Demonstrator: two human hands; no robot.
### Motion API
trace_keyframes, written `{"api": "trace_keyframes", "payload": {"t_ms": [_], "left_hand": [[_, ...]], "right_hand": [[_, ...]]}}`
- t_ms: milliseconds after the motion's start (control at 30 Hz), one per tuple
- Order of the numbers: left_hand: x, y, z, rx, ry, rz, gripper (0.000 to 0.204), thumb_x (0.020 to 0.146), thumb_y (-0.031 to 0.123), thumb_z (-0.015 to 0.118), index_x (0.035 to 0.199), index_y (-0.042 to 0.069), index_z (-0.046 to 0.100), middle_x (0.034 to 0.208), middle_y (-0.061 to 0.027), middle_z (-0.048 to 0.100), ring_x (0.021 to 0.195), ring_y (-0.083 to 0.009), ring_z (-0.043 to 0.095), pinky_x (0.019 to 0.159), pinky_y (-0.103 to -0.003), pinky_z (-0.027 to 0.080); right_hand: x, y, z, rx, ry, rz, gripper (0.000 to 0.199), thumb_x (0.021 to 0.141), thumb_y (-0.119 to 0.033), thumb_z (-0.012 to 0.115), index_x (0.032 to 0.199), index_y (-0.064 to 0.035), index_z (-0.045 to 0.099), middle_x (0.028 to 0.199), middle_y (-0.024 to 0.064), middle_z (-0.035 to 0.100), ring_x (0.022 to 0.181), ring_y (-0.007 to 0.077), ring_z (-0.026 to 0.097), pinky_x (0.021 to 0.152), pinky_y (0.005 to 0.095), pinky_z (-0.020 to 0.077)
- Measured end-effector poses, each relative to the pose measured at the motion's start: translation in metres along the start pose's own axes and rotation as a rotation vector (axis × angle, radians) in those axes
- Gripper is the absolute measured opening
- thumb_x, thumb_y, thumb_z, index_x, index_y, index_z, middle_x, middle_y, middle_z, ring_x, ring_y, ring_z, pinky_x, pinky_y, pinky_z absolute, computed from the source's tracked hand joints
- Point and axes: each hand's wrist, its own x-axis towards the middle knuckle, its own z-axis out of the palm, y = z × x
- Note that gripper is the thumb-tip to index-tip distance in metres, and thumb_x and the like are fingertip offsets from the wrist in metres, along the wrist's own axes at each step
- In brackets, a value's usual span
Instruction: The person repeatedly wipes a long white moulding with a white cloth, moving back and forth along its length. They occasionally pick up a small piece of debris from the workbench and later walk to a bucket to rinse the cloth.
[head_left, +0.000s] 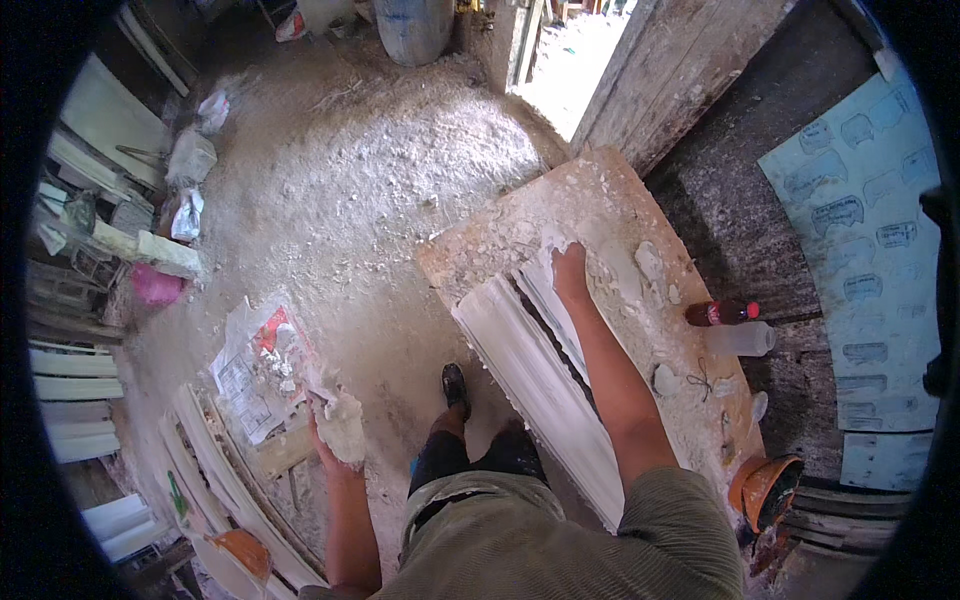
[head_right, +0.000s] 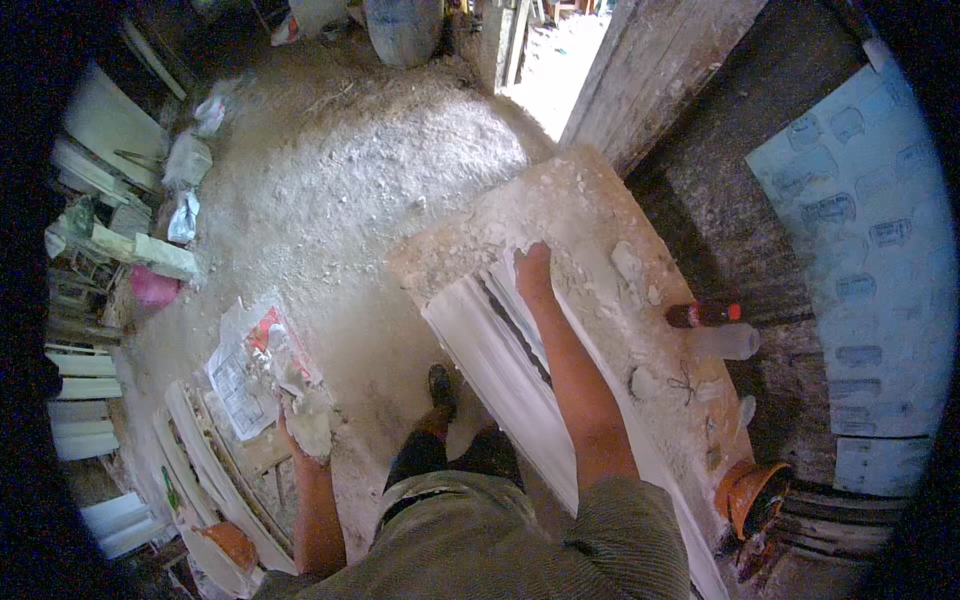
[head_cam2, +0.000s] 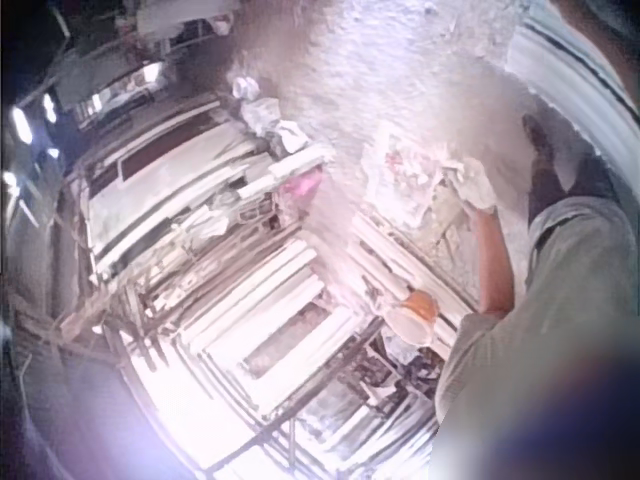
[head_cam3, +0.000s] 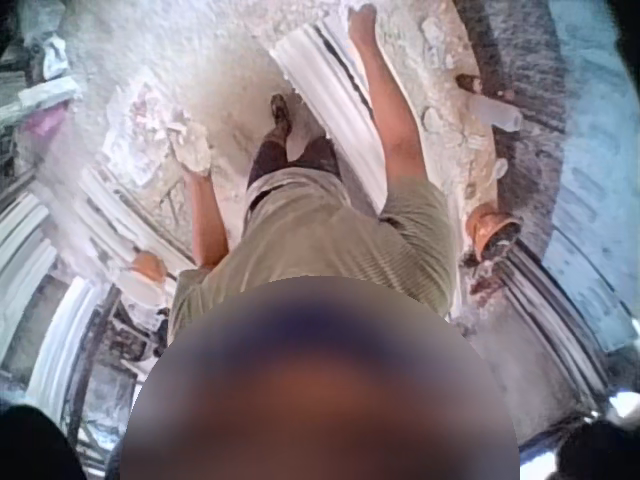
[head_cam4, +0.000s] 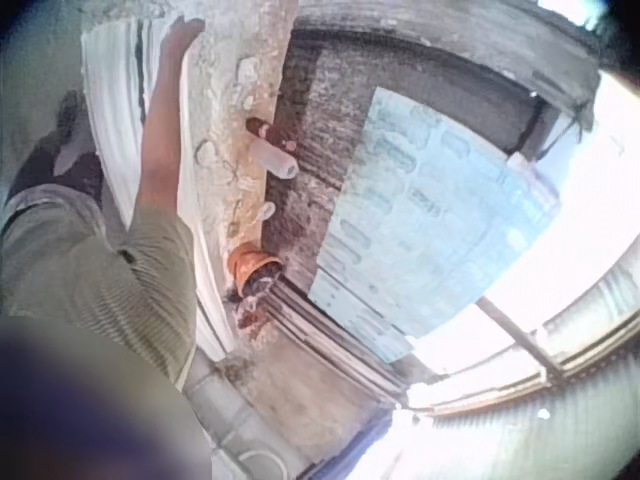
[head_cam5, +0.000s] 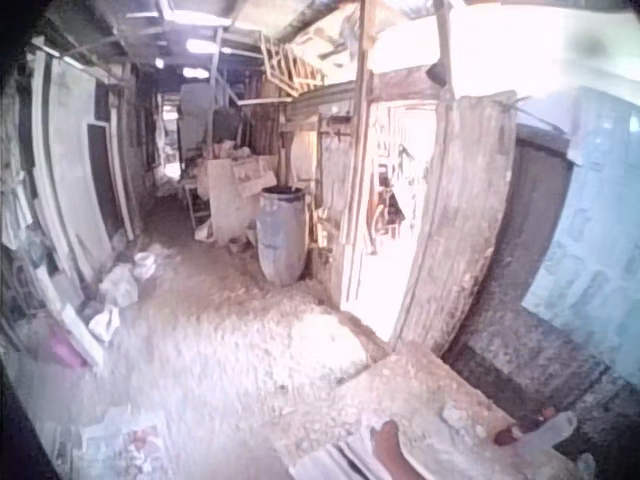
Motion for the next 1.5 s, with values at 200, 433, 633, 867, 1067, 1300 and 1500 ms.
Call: {"api": "trace_keyframes", "payload": {"t_ms": [200,433,633,867,1067,1300,1500], "left_hand": [[0.056,-0.008,0.054,-0.105,-0.234,-0.114,0.04,0.095,0.035,0.05,0.125,0.008,0.053,0.113,-0.0071,0.062,0.094,-0.0195,0.062,0.078,-0.032,0.053],[0.097,-0.066,0.125,0.12,-0.213,-0.424,0.041,0.095,0.036,0.049,0.123,0.008,0.054,0.11,-0.0054,0.063,0.091,-0.0177,0.063,0.08,-0.029,0.051],[0.085,-0.117,0.21,0.176,-0.392,-0.439,0.046,0.094,0.039,0.05,0.124,0.004,0.052,0.112,-0.0094,0.062,0.099,-0.0194,0.061,0.088,-0.031,0.049],[0.065,-0.134,0.247,0.189,-0.422,-0.506,0.045,0.095,0.034,0.049,0.126,0.001,0.051,0.117,-0.0102,0.06,0.106,-0.0206,0.058,0.095,-0.03,0.044],[0.063,-0.155,0.256,0.207,-0.483,-0.481,0.044,0.095,0.034,0.049,0.124,0.001,0.053,0.115,-0.01,0.061,0.103,-0.0203,0.059,0.094,-0.03,0.045],[0.085,-0.183,0.263,0.274,-0.409,-0.506,0.04,0.092,0.034,0.056,0.117,0.002,0.056,0.106,-0.0092,0.063,0.093,-0.0192,0.062,0.083,-0.029,0.049],[0.09,-0.201,0.275,0.386,-0.482,-0.528,0.041,0.09,0.037,0.058,0.112,0.003,0.059,0.099,-0.0079,0.064,0.086,-0.0173,0.063,0.077,-0.028,0.05]], "right_hand": [[-0.001,-0.015,-0.003,-0.279,-0.026,-0.064,0.034,0.073,-0.022,0.068,0.092,0.0053,0.064,0.094,0.0251,0.061,0.091,0.0407,0.056,0.082,0.0452,0.0436],[-0.019,-0.047,-0.033,-0.236,-0.186,0.122,0.022,0.065,-0.007,0.066,0.085,0.0017,0.066,0.079,0.0186,0.068,0.075,0.0316,0.066,0.07,0.0381,0.0507],[-0.048,-0.039,-0.041,0.057,-0.22,0.051,0.035,0.07,-0.004,0.064,0.104,-0.0007,0.058,0.078,0.0143,0.062,0.069,0.0253,0.062,0.065,0.0353,0.0491],[-0.031,-0.077,-0.093,0.254,0.137,-0.044,0.039,0.072,0.012,0.047,0.106,-0.0028,0.058,0.103,0.012,0.06,0.096,0.0164,0.056,0.081,0.0281,0.0439],[0.04,-0.087,-0.078,0.513,0.499,-0.293,0.032,0.071,0.005,0.058,0.102,0.0026,0.06,0.106,0.0239,0.059,0.105,0.0364,0.056,0.091,0.0421,0.0441],[0.042,-0.031,-0.046,0.028,0.042,0.281,0.035,0.076,-0.001,0.062,0.109,0.0045,0.052,0.099,0.0144,0.058,0.082,0.0201,0.056,0.063,0.036,0.0484],[0.002,-0.062,-0.092,0.767,0.093,0.474,0.034,0.081,-0.007,0.063,0.108,-0.0007,0.042,0.092,0.0136,0.049,0.073,0.0188,0.05,0.061,0.034,0.0449]]}}
